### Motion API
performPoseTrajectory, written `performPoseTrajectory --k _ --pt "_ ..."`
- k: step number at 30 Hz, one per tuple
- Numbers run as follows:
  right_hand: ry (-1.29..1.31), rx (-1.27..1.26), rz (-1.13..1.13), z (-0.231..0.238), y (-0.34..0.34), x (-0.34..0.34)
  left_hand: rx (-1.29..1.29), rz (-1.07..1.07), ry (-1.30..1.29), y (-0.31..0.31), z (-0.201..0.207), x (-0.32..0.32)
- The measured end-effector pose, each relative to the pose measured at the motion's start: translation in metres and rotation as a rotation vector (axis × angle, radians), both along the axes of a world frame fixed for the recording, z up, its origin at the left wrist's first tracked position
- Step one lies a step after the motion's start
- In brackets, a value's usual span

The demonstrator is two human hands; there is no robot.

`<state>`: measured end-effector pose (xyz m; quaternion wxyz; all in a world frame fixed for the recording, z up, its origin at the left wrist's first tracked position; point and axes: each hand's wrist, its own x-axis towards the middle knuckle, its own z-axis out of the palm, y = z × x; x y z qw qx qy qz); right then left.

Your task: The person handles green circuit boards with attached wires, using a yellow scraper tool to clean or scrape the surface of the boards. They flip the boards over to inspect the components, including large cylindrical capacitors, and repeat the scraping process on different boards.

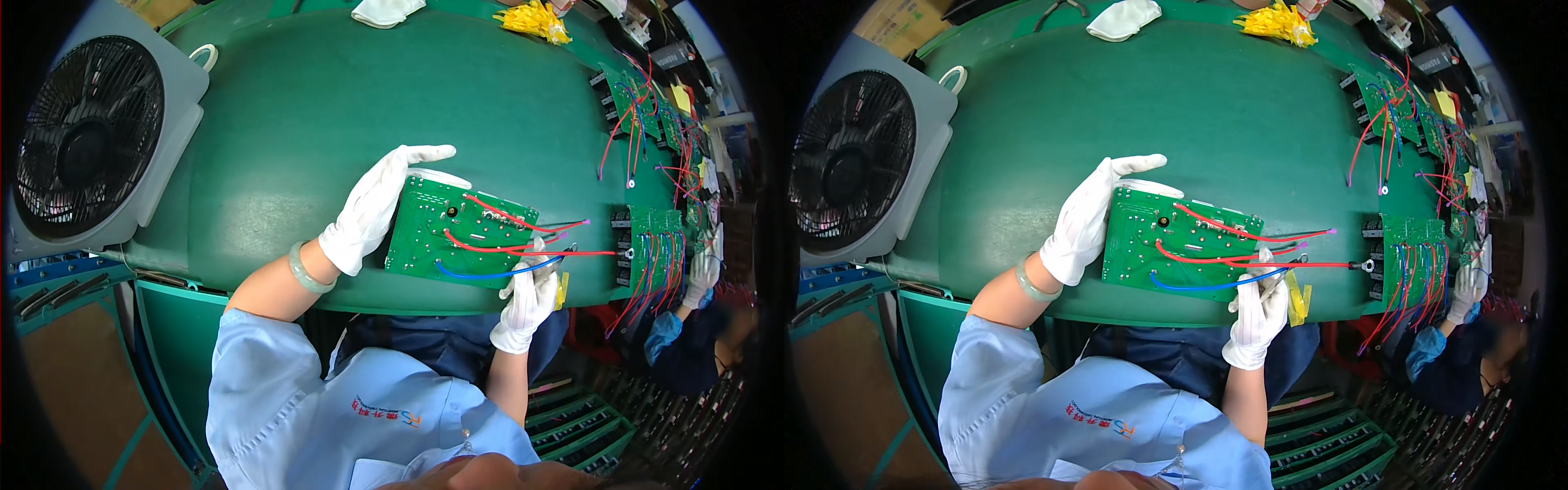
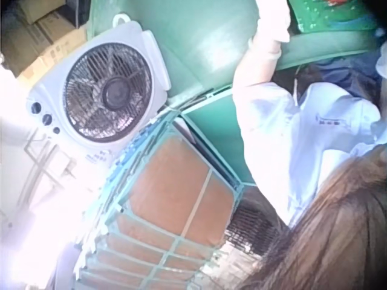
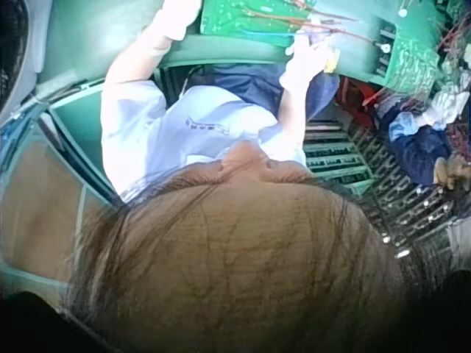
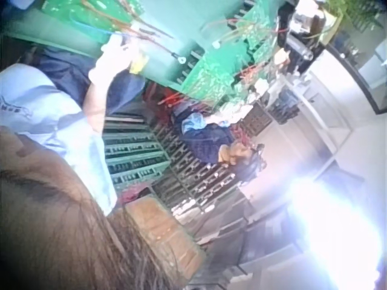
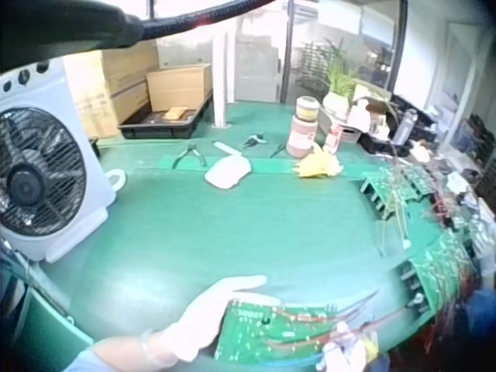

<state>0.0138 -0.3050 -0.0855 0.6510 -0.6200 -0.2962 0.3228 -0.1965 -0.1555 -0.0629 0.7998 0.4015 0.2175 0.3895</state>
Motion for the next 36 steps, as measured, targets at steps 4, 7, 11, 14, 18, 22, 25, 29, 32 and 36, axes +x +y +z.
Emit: performPoseTrajectory --k 4,7,11,14,18,22,25,29,32,36 --pt "0.024 -0.020 0.027 0.002 0.001 0.003 0.050 0.009 0.009 0.001 0.000 -0.001" --pt "0.055 -0.013 0.036 -0.004 -0.001 0.006 0.064 0.017 0.009 0.001 -0.003 -0.002" --pt "0.050 -0.011 0.026 -0.002 -0.001 0.006 0.083 0.032 0.031 0.002 -0.001 0.000" --pt "0.013 -0.014 0.035 -0.011 -0.006 0.010 0.053 0.039 0.054 0.005 -0.003 -0.002" --pt "0.082 0.036 0.058 -0.004 -0.002 0.006 0.351 0.192 0.579 0.016 -0.007 -0.006" --pt "0.093 0.096 0.100 -0.006 0.000 0.013 0.720 0.528 0.840 0.030 0.000 -0.024" --pt "0.099 0.093 0.104 -0.004 0.000 0.014 0.838 0.440 0.759 0.034 0.013 -0.037" --pt "0.118 0.089 0.103 -0.003 0.001 0.014 0.832 0.150 0.822 0.030 0.029 -0.041" --pt "0.110 0.048 0.095 0.002 0.001 0.012 0.921 0.117 0.784 0.029 0.024 -0.039" --pt "0.133 0.027 0.095 0.001 0.001 0.011 1.006 0.106 0.800 0.030 0.020 -0.037"
